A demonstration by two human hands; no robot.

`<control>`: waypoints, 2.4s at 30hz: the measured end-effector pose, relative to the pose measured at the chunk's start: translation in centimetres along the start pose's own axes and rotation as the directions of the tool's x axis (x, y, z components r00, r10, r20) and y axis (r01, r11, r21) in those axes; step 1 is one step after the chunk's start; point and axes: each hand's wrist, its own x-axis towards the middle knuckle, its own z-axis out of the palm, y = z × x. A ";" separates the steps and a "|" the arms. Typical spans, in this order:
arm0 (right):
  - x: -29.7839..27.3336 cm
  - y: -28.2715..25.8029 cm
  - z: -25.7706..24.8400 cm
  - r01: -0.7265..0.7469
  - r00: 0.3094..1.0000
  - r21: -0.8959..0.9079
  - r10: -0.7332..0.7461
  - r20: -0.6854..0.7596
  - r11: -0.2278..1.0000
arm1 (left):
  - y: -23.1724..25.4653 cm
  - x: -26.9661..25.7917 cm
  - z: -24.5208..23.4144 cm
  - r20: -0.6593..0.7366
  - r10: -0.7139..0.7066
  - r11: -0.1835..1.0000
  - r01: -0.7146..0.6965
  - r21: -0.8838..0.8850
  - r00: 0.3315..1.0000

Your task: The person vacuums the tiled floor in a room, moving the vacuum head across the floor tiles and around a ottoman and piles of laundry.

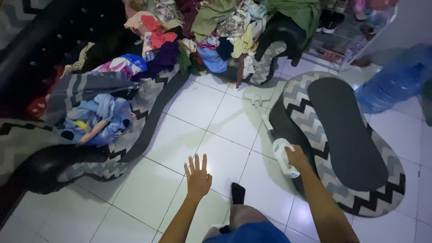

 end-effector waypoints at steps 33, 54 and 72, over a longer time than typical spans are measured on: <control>-22.9 5.0 12.3 -0.138 0.989 0.043 0.140 -0.043 0.990 | -5.4 4.7 -0.1 0.010 0.492 0.870 -0.492 0.031 0.870; -42.4 12.1 16.3 -0.279 0.954 -0.001 0.277 0.117 0.960 | -11.0 -12.2 2.0 0.023 0.439 0.896 -0.440 0.054 0.898; -67.2 30.7 15.5 -0.160 0.984 0.073 0.153 0.093 0.984 | -9.8 -35.1 12.0 0.129 0.440 0.890 -0.451 0.071 0.889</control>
